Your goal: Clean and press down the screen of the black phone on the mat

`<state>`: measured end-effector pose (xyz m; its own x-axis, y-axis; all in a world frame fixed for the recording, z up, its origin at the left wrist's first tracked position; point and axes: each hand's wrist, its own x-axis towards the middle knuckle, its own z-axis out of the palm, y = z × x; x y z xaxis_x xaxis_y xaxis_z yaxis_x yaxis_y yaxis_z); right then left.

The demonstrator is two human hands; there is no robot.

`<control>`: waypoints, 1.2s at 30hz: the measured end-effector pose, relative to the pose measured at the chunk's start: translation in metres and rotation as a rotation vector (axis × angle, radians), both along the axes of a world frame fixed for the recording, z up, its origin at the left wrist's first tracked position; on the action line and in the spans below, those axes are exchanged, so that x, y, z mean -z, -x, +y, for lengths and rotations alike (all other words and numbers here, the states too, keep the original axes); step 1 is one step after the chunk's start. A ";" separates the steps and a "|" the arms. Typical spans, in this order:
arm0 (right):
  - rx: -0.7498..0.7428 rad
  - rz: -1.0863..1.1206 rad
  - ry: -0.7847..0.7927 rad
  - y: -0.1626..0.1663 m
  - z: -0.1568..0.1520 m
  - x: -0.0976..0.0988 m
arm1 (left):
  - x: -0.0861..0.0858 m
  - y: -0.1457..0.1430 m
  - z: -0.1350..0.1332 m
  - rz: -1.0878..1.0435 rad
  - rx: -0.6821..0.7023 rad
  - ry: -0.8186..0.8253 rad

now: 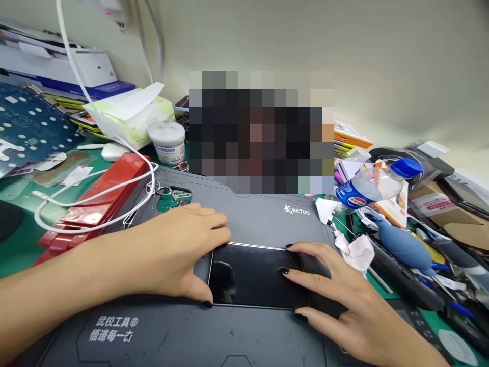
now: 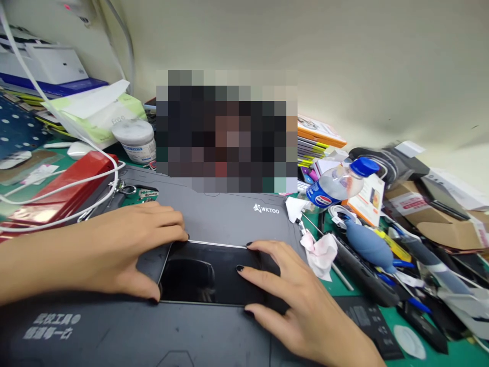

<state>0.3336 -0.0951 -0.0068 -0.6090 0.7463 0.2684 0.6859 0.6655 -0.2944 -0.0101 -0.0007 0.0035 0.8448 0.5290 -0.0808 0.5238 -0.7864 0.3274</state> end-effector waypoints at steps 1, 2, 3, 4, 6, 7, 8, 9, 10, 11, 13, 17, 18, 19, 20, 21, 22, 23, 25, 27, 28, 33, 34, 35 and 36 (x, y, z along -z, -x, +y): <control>0.001 0.003 0.012 0.000 0.000 0.001 | 0.000 0.000 0.000 -0.009 0.003 -0.003; 0.002 0.005 0.023 0.000 0.000 0.001 | 0.000 0.000 0.001 -0.023 0.008 -0.007; 0.004 0.007 0.029 -0.001 0.000 0.001 | 0.001 0.001 0.001 -0.036 0.013 -0.010; 0.004 0.007 0.032 0.000 0.000 0.001 | 0.001 0.001 0.002 -0.045 0.017 -0.015; 0.000 0.003 0.028 0.000 -0.001 0.001 | 0.002 0.001 0.002 -0.050 0.027 -0.022; -0.003 0.003 0.023 0.001 -0.001 0.000 | 0.003 0.001 0.002 -0.052 0.032 -0.025; -0.007 0.005 0.018 0.001 -0.002 0.000 | 0.003 0.002 0.002 -0.049 0.038 -0.026; -0.010 0.009 0.013 0.001 -0.002 0.000 | 0.003 0.002 0.001 -0.049 0.044 -0.029; -0.012 0.012 0.013 0.001 -0.002 0.000 | 0.002 0.002 0.001 -0.046 0.049 -0.031; -0.012 0.013 0.014 0.000 -0.002 0.001 | 0.002 0.003 0.001 -0.040 0.051 -0.033; -0.008 0.014 0.022 -0.001 -0.001 0.002 | 0.003 0.003 0.001 -0.033 0.051 -0.038; 0.003 0.019 0.032 0.000 -0.002 0.003 | 0.004 0.005 0.002 -0.055 0.054 -0.043; 0.001 0.018 0.030 0.000 -0.002 0.004 | 0.005 0.004 0.002 -0.058 0.053 -0.042; 0.001 0.017 0.023 0.001 -0.002 0.004 | 0.005 0.004 0.002 -0.057 0.052 -0.041; -0.001 0.016 0.016 0.001 -0.002 0.003 | 0.004 0.004 0.002 -0.052 0.052 -0.041; -0.006 0.015 0.009 0.002 -0.002 0.003 | 0.004 0.003 0.001 -0.043 0.053 -0.039; -0.011 0.016 0.005 0.002 -0.002 0.003 | 0.004 0.003 0.001 -0.033 0.055 -0.035; -0.015 0.018 0.003 0.002 -0.002 0.003 | 0.003 0.003 0.001 -0.023 0.058 -0.028; -0.020 0.024 0.001 0.001 -0.001 0.003 | 0.003 0.003 0.002 -0.010 0.061 -0.015; -0.022 0.026 -0.003 0.001 -0.001 0.004 | 0.004 0.003 0.002 -0.004 0.056 -0.013; -0.022 0.026 -0.002 0.002 -0.001 0.005 | 0.005 0.004 0.002 -0.005 0.055 -0.016; -0.020 0.038 0.021 0.002 -0.001 0.004 | 0.005 0.006 0.001 -0.032 0.071 -0.019; -0.019 0.037 0.024 0.003 -0.001 0.003 | 0.004 0.006 0.001 -0.033 0.071 -0.018; -0.018 0.034 0.026 0.003 -0.001 0.002 | 0.003 0.007 0.000 -0.030 0.069 -0.019; -0.018 0.031 0.023 0.003 -0.001 0.002 | 0.002 0.007 0.000 -0.028 0.069 -0.020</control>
